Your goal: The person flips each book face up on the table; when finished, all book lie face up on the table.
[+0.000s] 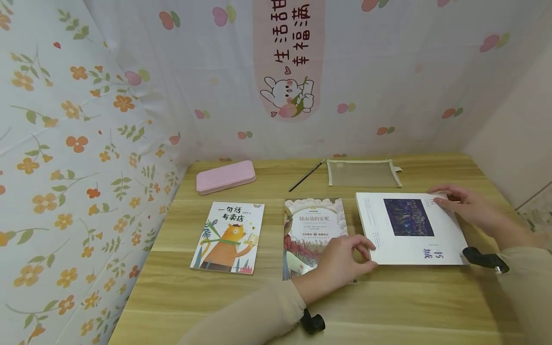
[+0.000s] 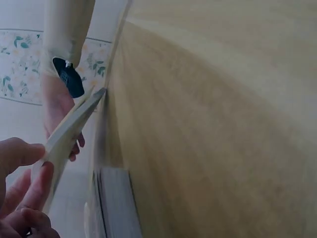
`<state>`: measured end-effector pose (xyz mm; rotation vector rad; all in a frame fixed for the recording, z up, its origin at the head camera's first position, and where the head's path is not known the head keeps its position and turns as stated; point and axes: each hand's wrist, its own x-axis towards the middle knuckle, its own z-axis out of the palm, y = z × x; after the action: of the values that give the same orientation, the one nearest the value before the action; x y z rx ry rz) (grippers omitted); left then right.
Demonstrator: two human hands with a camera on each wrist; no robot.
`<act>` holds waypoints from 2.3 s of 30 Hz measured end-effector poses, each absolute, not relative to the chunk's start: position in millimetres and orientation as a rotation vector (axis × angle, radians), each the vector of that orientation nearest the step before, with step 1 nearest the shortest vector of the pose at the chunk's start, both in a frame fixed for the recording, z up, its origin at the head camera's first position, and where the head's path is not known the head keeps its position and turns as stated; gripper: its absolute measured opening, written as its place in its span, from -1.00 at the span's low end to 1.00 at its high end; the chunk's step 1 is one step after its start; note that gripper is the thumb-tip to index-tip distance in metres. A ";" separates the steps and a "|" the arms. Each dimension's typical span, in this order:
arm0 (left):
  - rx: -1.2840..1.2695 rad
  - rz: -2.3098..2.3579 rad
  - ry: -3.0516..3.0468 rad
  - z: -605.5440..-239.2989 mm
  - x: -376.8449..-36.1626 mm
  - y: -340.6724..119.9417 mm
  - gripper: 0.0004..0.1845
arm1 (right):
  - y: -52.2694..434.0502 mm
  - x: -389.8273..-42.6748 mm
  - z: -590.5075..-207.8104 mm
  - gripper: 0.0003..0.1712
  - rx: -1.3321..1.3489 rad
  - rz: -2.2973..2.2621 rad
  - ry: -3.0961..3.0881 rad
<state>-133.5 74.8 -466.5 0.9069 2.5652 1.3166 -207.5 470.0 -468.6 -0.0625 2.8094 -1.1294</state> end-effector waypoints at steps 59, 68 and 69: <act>0.920 0.329 2.788 -466.0 -208.9 85.8 -0.73 | 474.3 -106.3 -495.9 -0.25 -0.336 -0.571 3.101; 0.973 0.269 2.741 -460.1 -200.6 85.1 -0.80 | 481.9 -107.5 -499.5 -0.49 -0.344 -0.548 3.182; 0.982 0.268 2.736 -459.5 -199.2 84.9 -0.80 | 483.2 -109.0 -498.9 -0.51 -0.334 -0.562 3.177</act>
<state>-199.2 84.9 -459.5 0.9822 2.7360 0.2683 -109.0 483.2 -498.9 -0.3337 3.1766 -0.5620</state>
